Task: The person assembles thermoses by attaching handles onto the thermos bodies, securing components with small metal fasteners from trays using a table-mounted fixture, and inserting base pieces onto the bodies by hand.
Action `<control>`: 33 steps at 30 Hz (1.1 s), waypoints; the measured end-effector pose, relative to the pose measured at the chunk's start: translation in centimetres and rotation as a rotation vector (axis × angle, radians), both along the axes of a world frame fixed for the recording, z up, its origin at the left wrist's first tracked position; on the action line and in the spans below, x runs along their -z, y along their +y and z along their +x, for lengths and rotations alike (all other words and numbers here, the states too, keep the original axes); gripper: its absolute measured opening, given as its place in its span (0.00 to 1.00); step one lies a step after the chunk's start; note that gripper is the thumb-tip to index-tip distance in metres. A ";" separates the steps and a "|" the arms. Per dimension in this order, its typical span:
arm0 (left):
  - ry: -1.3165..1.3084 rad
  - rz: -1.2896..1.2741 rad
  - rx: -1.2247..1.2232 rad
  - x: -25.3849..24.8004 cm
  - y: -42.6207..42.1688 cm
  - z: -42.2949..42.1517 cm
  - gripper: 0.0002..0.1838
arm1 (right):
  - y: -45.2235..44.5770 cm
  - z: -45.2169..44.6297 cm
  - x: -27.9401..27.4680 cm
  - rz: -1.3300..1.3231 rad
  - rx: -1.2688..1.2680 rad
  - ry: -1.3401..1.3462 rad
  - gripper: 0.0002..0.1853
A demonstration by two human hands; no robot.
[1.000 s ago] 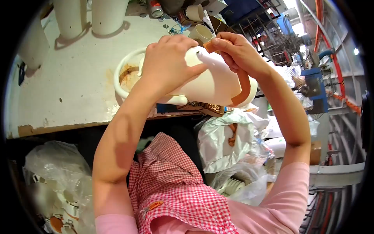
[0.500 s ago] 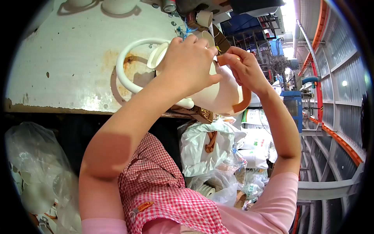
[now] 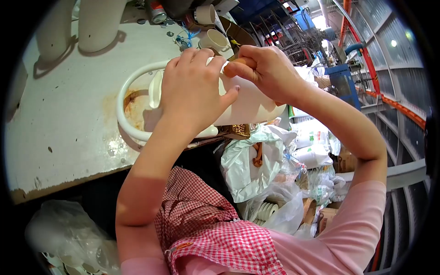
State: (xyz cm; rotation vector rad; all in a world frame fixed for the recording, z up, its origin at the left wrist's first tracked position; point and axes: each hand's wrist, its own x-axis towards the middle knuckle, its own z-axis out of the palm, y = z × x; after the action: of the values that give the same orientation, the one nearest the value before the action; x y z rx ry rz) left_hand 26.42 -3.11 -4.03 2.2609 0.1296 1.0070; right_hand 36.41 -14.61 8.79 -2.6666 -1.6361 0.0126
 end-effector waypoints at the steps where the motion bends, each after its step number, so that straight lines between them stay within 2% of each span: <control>1: -0.004 -0.006 0.005 0.0 0.1 0.1 0.26 | 0.1 -0.2 -0.1 -0.020 0.006 -0.020 0.26; 10: -0.083 -0.031 0.040 0.4 0.5 0.4 0.26 | 0.8 -0.6 -0.6 -0.101 0.088 -0.007 0.26; 26: -0.045 0.014 0.053 -0.3 0.4 0.2 0.26 | 0.9 -0.5 -0.6 -0.131 0.149 -0.002 0.24; 28: -0.048 -0.007 0.052 -0.5 0.2 0.2 0.26 | 0.4 -0.4 -0.9 -0.118 0.073 -0.036 0.22; 31: -0.008 0.083 0.060 -0.6 0.2 0.2 0.26 | -2.6 0.0 0.4 0.585 0.046 0.338 0.19; 33: 0.017 0.115 0.057 -1.2 0.2 -0.1 0.27 | -6.7 1.1 2.2 1.189 -0.047 0.250 0.18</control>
State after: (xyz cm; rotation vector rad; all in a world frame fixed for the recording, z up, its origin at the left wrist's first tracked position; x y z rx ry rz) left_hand 26.33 -2.95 -2.84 2.3632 0.0141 0.9882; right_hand 37.51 -21.33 6.59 -1.6238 -1.0676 -0.4478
